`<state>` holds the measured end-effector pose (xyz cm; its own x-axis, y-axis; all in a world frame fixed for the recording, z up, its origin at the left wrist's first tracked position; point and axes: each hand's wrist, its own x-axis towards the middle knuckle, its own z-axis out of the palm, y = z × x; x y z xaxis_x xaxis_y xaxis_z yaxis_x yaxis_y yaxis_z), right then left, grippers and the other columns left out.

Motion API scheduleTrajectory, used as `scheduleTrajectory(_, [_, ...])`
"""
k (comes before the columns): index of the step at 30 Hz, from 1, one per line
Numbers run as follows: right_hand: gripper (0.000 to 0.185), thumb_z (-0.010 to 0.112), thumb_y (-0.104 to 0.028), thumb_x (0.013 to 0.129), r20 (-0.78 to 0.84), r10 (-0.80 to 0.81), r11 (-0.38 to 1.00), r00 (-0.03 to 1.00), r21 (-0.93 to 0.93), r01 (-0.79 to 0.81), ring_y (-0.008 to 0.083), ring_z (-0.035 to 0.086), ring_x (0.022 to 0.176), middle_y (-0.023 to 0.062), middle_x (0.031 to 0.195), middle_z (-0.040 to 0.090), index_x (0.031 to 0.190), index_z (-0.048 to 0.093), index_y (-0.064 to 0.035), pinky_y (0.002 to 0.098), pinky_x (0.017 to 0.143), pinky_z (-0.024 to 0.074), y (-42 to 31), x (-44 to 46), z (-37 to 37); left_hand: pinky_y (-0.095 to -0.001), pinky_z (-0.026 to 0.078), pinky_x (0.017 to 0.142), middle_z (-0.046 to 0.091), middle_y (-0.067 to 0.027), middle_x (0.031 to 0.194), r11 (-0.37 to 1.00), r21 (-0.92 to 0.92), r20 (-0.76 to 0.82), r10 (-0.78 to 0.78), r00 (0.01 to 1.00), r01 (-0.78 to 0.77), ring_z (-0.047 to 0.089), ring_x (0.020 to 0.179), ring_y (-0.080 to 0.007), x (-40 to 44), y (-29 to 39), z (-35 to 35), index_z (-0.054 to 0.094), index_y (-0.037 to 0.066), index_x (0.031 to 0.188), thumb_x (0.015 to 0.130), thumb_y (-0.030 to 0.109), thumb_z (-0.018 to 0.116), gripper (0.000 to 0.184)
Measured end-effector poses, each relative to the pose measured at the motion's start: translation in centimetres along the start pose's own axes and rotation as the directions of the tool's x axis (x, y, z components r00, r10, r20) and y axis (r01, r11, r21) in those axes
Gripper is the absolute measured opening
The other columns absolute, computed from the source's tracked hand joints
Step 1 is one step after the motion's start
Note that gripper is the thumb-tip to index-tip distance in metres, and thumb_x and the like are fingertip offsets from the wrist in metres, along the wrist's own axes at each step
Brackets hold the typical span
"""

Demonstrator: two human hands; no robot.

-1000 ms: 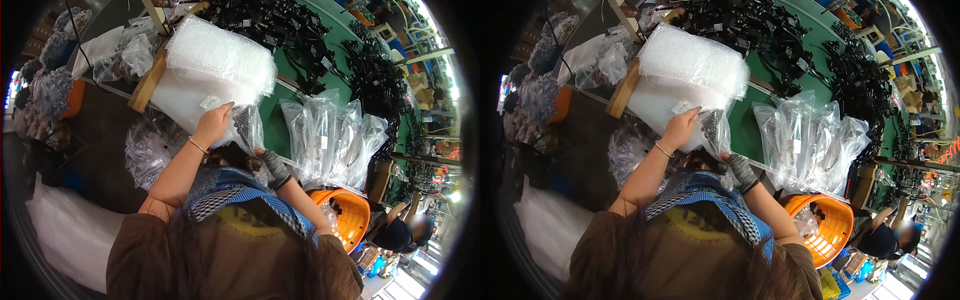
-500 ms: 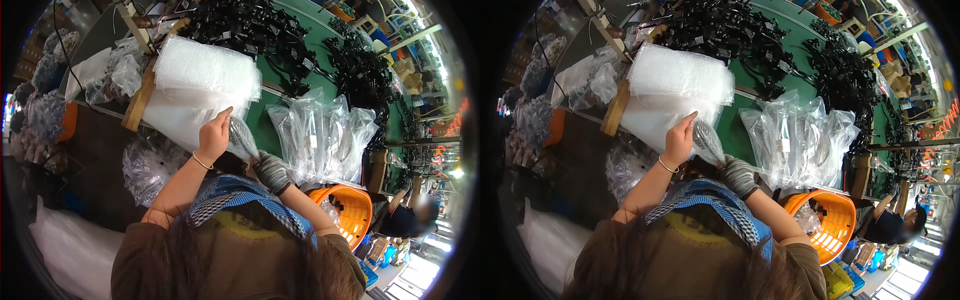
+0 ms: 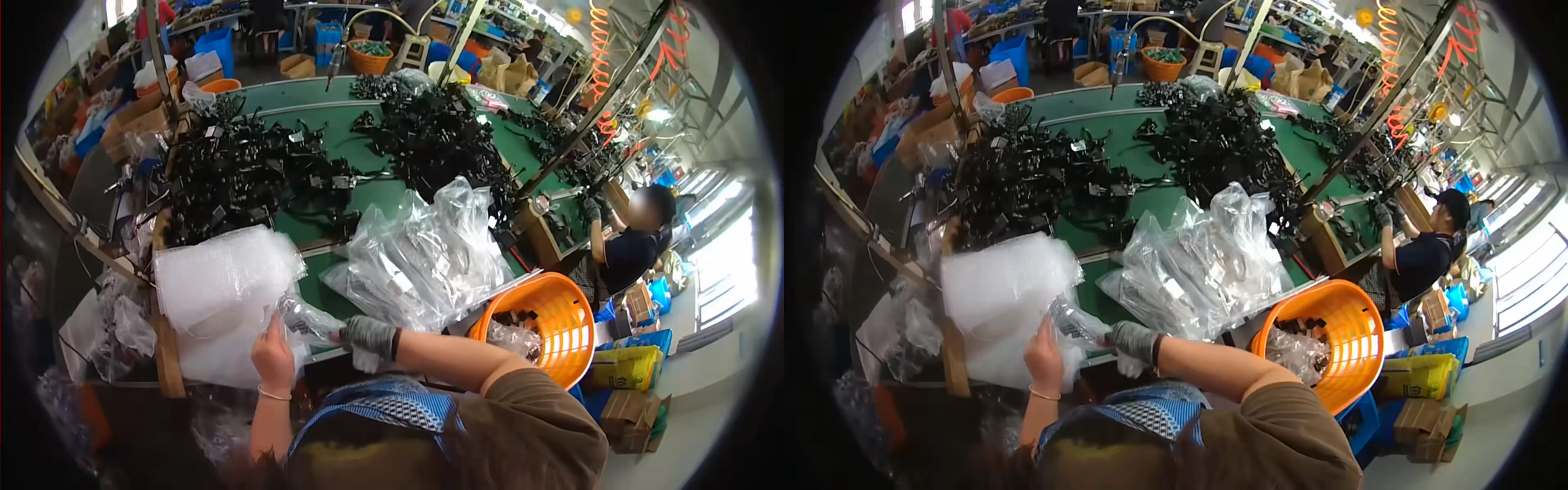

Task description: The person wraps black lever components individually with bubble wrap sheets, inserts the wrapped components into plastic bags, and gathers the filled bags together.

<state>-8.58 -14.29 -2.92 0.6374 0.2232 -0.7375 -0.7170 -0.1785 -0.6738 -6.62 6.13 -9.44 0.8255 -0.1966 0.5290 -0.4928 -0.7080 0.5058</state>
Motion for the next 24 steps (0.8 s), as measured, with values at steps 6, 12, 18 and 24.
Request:
scheduleTrajectory(6, [0.032, 0.062, -0.033, 0.083, 0.187, -0.551, 0.578, 0.813, -0.617, 0.534, 0.0204, 0.059, 0.069, 0.0121, 0.075, 0.063, 0.093, 0.06, -0.0025, 0.0357, 0.067, 0.0457, 0.0, 2.1, 0.5, -0.0414, 0.043, 0.056, 0.058, -0.0163, 0.07, 0.958, -0.287, 0.118, 0.023, 0.993, 0.012, 0.055, 0.061, -0.0331, 3.8, 5.0, -1.9, 0.063, 0.005, 0.101, 0.083, 0.004, 0.053, 0.021])
scheduleTrajectory(12, [0.027, 0.055, -0.024, 0.084, -0.197, -0.749, 0.621, 0.632, -0.542, 0.566, 0.0247, 0.058, 0.091, 0.0105, 0.099, 0.059, 0.107, 0.059, -0.0112, 0.0355, 0.079, 0.0469, -1.5, 5.7, 0.9, -0.035, 0.048, 0.059, 0.064, -0.0171, 0.075, 0.879, -0.412, 0.186, -0.178, 0.966, 0.241, 0.063, 0.067, -0.0311, 5.9, 6.6, -4.2, 0.063, 0.004, 0.1, 0.087, 0.009, 0.053, 0.017])
scheduleTrajectory(18, [0.028, 0.059, -0.024, 0.073, -0.16, -0.73, 0.3, 0.664, -0.949, 0.102, 0.0333, 0.059, 0.086, 0.0127, 0.083, 0.062, 0.099, 0.06, -0.0126, 0.0427, 0.075, 0.0464, -5.5, -0.3, -0.5, -0.0343, 0.049, 0.062, 0.064, -0.0157, 0.076, 0.771, -0.535, 0.245, -0.249, 0.937, 0.345, 0.064, 0.069, -0.0288, 5.7, 6.6, -6.2, 0.063, 0.003, 0.1, 0.084, 0.006, 0.055, 0.018])
scheduleTrajectory(24, [0.025, 0.057, -0.024, 0.08, -0.09, -0.554, 0.401, 0.828, -0.9, 0.171, 0.0323, 0.061, 0.083, 0.0142, 0.087, 0.064, 0.097, 0.063, -0.0062, 0.0402, 0.078, 0.0472, -3.5, -1.6, -2.1, -0.0307, 0.045, 0.056, 0.058, -0.0151, 0.064, 0.802, -0.489, 0.217, -0.27, 0.938, 0.343, 0.057, 0.056, -0.0215, 6.1, 5.8, -4.4, 0.063, 0.002, 0.098, 0.088, 0.007, 0.051, 0.016])
